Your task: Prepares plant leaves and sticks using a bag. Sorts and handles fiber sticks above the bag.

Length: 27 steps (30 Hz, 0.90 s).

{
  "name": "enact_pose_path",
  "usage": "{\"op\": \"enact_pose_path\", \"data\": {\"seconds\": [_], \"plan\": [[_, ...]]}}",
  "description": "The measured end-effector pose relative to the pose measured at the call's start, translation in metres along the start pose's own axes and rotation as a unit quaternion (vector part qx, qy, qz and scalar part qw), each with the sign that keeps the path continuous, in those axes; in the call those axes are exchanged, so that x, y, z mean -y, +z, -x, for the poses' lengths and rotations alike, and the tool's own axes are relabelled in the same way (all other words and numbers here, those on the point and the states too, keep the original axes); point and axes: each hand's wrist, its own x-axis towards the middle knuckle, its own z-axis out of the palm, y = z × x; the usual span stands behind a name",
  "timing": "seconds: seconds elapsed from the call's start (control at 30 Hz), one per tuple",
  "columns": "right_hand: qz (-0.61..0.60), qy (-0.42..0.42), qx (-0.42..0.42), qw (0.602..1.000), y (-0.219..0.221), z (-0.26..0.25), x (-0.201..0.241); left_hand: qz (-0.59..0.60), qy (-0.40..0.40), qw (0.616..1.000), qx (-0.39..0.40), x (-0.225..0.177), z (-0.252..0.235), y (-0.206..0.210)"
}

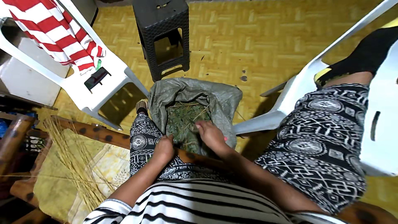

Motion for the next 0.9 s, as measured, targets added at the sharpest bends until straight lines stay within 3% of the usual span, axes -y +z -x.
{"op": "enact_pose_path", "data": {"seconds": [0.13, 0.3, 0.4, 0.47, 0.53, 0.6, 0.7, 0.77, 0.8, 0.9], "plan": [[-0.008, -0.057, 0.036, 0.998, 0.011, 0.007, 0.005, 0.043, 0.004, 0.999, 0.029, 0.0, -0.004, -0.005], [-0.043, 0.058, -0.025, 0.997, -0.001, -0.007, -0.014, 0.07, 0.014, 0.997, 0.041, 0.005, 0.002, -0.008], [-0.153, 0.094, -0.04, 0.983, -0.008, -0.009, -0.018, 0.081, 0.006, 0.996, 0.045, 0.005, 0.004, -0.01], [-0.312, 0.11, -0.01, 0.944, 0.001, -0.007, -0.009, 0.092, 0.009, 0.995, 0.047, 0.004, 0.003, -0.009], [-0.506, 0.143, 0.059, 0.848, 0.01, -0.004, 0.001, 0.102, 0.017, 0.993, 0.058, 0.002, 0.001, -0.009], [-0.62, 0.172, 0.102, 0.759, 0.01, -0.003, 0.005, 0.117, 0.025, 0.99, 0.074, 0.0, -0.001, -0.011], [-0.668, 0.185, 0.09, 0.715, 0.003, -0.008, 0.0, 0.15, 0.013, 0.983, 0.104, 0.006, -0.002, -0.014], [-0.657, 0.175, 0.058, 0.731, -0.001, -0.011, -0.007, 0.174, -0.001, 0.976, 0.128, 0.013, -0.002, -0.015], [-0.626, 0.16, 0.035, 0.762, -0.002, -0.012, -0.01, 0.183, -0.008, 0.973, 0.139, 0.015, -0.002, -0.016], [-0.375, 0.074, -0.02, 0.924, -0.003, -0.006, -0.008, 0.213, -0.022, 0.969, 0.122, 0.015, -0.002, -0.015]]}}
